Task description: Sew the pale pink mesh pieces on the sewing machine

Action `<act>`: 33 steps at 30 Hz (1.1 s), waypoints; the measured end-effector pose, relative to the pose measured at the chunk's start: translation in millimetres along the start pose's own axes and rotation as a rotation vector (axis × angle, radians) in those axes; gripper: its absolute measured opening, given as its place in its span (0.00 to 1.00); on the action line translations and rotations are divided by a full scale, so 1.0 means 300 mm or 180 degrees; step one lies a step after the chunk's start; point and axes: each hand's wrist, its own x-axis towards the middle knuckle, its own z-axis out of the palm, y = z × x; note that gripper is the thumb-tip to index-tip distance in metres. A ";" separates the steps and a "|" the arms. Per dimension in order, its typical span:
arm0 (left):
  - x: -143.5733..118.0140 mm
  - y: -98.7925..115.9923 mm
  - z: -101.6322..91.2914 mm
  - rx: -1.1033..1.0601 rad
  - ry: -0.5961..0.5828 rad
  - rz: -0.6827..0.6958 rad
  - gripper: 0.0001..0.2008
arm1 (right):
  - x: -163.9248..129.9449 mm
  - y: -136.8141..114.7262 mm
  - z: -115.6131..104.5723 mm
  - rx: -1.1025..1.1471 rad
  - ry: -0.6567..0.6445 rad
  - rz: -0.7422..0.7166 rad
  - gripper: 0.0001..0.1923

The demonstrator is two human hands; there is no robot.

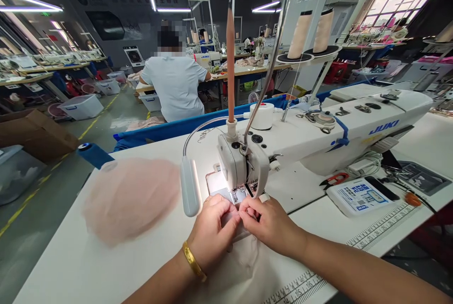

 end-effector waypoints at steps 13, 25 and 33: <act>0.026 -0.042 0.034 0.1309 0.0549 0.0281 0.06 | 0.016 0.021 0.040 -0.0535 0.0105 0.0081 0.06; 0.010 -0.047 0.038 0.2062 0.0851 0.1709 0.12 | 0.009 0.045 0.025 -0.0636 0.0014 -0.0412 0.12; -0.034 -0.032 0.014 0.1977 0.0395 0.1662 0.08 | -0.013 0.077 0.013 -0.0655 -0.0104 -0.0648 0.16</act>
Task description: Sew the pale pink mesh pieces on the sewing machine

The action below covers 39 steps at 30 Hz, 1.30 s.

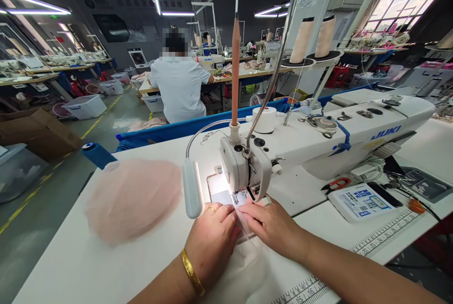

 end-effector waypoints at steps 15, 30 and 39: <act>0.007 -0.066 0.008 -0.0165 -0.0084 0.0042 0.09 | 0.014 0.012 0.003 -0.0422 0.0361 -0.0134 0.16; 0.006 -0.025 -0.077 -0.0385 -0.0714 -0.0192 0.23 | -0.002 0.002 -0.101 -0.0008 -0.0444 -0.0257 0.20; -0.023 0.011 -0.006 -0.0599 -0.0409 -0.0299 0.13 | 0.008 0.007 -0.107 0.0686 -0.0489 -0.0673 0.09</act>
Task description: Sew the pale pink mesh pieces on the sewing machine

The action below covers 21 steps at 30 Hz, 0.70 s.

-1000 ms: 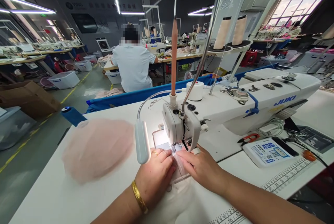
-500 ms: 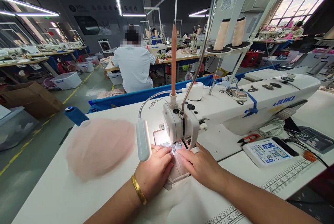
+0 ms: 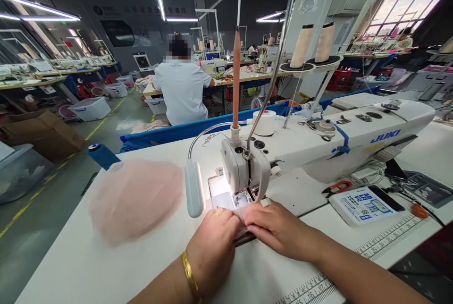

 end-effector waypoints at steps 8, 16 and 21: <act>0.086 -0.049 -0.004 -0.0919 0.0124 -0.0551 0.09 | 0.015 -0.002 0.061 0.0231 0.1129 0.0365 0.09; 0.108 -0.076 0.006 -0.1314 0.0015 -0.0618 0.09 | 0.025 0.002 0.079 0.0261 0.1436 0.0533 0.09; 0.078 -0.061 -0.001 -0.0916 0.0220 -0.0176 0.14 | 0.002 0.005 0.052 -0.0395 0.0797 0.0240 0.11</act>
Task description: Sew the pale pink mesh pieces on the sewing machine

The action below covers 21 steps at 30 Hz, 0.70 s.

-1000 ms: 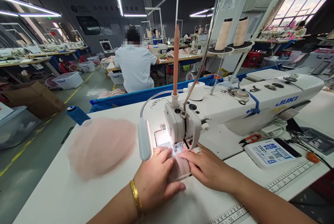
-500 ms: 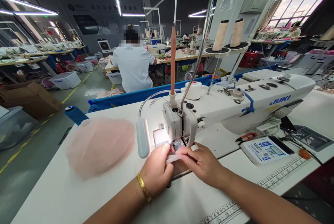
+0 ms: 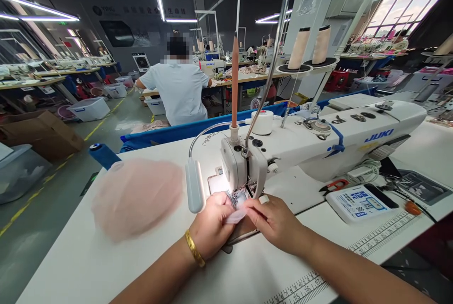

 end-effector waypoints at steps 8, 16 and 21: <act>-0.074 0.027 0.012 0.0830 0.0044 0.0896 0.16 | -0.012 -0.005 -0.064 -0.0732 -0.0925 -0.0675 0.12; -0.060 0.031 0.007 0.1005 0.0074 0.0829 0.13 | -0.010 0.011 -0.053 -0.0861 -0.0922 -0.0534 0.11; -0.045 0.022 -0.013 0.1096 -0.0085 0.0717 0.11 | -0.006 0.016 -0.040 -0.0981 -0.0935 -0.0359 0.08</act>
